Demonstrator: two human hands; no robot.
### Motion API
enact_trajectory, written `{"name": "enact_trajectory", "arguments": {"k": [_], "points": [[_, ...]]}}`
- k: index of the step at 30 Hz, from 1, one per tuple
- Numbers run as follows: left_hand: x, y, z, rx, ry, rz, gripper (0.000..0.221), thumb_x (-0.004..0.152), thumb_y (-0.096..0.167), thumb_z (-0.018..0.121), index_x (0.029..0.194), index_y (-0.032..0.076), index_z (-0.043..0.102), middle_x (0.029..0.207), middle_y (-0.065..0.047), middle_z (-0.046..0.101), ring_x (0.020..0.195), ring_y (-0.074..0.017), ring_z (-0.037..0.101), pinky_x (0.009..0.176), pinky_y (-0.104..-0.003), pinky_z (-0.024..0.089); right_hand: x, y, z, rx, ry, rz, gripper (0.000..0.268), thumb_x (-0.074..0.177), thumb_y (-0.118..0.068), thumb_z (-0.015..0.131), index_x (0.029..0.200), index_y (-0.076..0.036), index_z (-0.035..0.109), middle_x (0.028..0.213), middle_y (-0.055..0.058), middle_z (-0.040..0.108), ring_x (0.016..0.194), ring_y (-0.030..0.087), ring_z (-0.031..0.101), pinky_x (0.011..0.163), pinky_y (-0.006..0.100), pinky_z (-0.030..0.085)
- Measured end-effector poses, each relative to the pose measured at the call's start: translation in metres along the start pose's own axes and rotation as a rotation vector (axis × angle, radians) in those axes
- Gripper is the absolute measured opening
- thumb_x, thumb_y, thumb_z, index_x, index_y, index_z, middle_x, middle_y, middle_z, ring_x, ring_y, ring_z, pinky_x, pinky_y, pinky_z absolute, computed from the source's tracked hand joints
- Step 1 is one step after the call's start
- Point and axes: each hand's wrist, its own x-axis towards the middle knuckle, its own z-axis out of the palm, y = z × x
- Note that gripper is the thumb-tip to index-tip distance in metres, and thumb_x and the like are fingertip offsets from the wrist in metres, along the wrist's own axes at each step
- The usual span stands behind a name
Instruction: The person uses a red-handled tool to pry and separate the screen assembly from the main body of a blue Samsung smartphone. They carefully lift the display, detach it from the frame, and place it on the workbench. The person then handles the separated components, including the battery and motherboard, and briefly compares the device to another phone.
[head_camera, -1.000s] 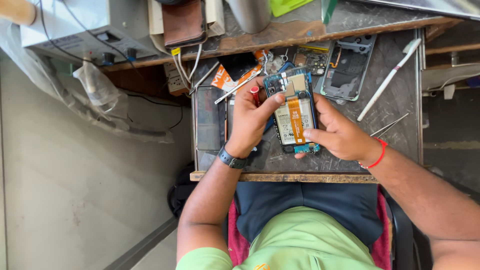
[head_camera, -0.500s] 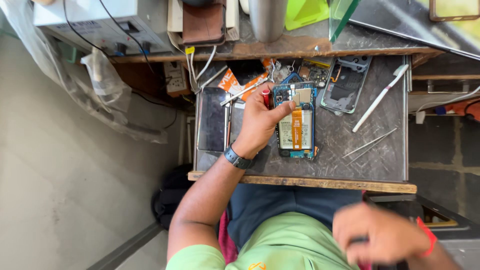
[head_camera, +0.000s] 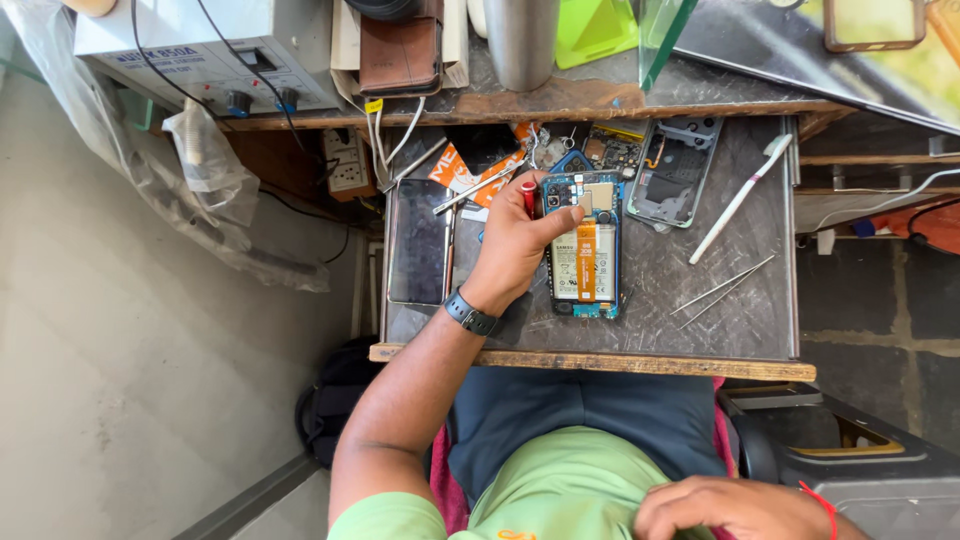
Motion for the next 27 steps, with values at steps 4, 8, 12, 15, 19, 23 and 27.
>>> {"name": "enact_trajectory", "arguments": {"k": [4, 8, 12, 15, 19, 23, 27], "points": [[0.000, 0.003, 0.001, -0.088, -0.041, -0.048, 0.022, 0.088, -0.003, 0.077, 0.103, 0.004, 0.063, 0.092, 0.000, 0.071, 0.080, -0.0058, 0.064, 0.074, -0.023, 0.053, 0.000, -0.008, -0.004, -0.113, 0.042, 0.089, 0.059, 0.105, -0.054, 0.055, 0.109, 0.003, 0.069, 0.108, 0.016, 0.072, 0.101, 0.031, 0.067, 0.089, 0.039, 0.050], [-0.005, 0.009, -0.001, -0.208, -0.147, -0.132, 0.027, 0.087, 0.003, 0.080, 0.108, 0.005, 0.063, 0.091, 0.000, 0.070, 0.070, -0.0045, 0.058, 0.057, -0.019, 0.043, 0.000, -0.007, -0.038, -0.054, 0.190, -0.139, 0.043, 0.104, -0.041, 0.057, 0.114, -0.001, 0.071, 0.104, 0.009, 0.073, 0.094, 0.023, 0.072, 0.086, 0.036, 0.056], [-0.011, 0.006, -0.002, -0.297, -0.312, -0.152, 0.030, 0.085, 0.009, 0.083, 0.108, 0.007, 0.063, 0.095, 0.000, 0.072, 0.080, -0.0080, 0.065, 0.059, -0.021, 0.045, 0.044, -0.004, -0.087, -0.247, 0.984, 0.025, 0.032, 0.104, -0.027, 0.056, 0.119, -0.002, 0.068, 0.108, 0.009, 0.070, 0.095, 0.017, 0.065, 0.086, 0.034, 0.053], [-0.015, 0.005, 0.000, -0.288, -0.408, -0.124, 0.030, 0.089, 0.007, 0.084, 0.109, 0.004, 0.063, 0.094, -0.001, 0.069, 0.069, -0.0052, 0.054, 0.055, -0.017, 0.040, 0.097, -0.024, -0.118, -0.163, 0.942, -0.336, 0.067, 0.105, -0.046, 0.060, 0.154, -0.004, 0.043, 0.146, 0.011, 0.056, 0.139, 0.018, 0.052, 0.115, 0.034, 0.044], [-0.014, 0.012, -0.003, -0.379, -0.490, -0.054, 0.030, 0.092, 0.004, 0.084, 0.112, 0.000, 0.063, 0.108, -0.004, 0.063, 0.094, -0.0116, 0.063, 0.081, -0.024, 0.053, 0.133, -0.047, -0.122, 0.380, 0.665, -0.309, 0.103, 0.084, -0.062, 0.069, 0.162, -0.016, 0.020, 0.150, 0.004, 0.043, 0.126, 0.020, 0.054, 0.092, 0.041, 0.058], [-0.011, 0.027, -0.005, -0.228, -0.393, -0.140, 0.042, 0.086, -0.001, 0.079, 0.125, 0.000, 0.062, 0.108, -0.009, 0.063, 0.091, -0.0139, 0.064, 0.067, -0.022, 0.051, 0.136, -0.044, -0.126, 0.336, 0.657, -0.245, 0.105, 0.084, -0.067, 0.067, 0.162, -0.012, 0.025, 0.147, 0.009, 0.048, 0.124, 0.027, 0.059, 0.083, 0.038, 0.056], [-0.008, 0.027, 0.001, -0.197, -0.255, -0.107, 0.057, 0.080, -0.009, 0.079, 0.133, 0.003, 0.060, 0.107, 0.000, 0.060, 0.094, -0.0085, 0.064, 0.082, -0.025, 0.058, 0.137, -0.024, -0.128, 0.401, 0.714, -0.176, 0.096, 0.085, -0.068, 0.063, 0.155, -0.008, 0.036, 0.146, 0.010, 0.049, 0.130, 0.028, 0.057, 0.084, 0.040, 0.054]]}}
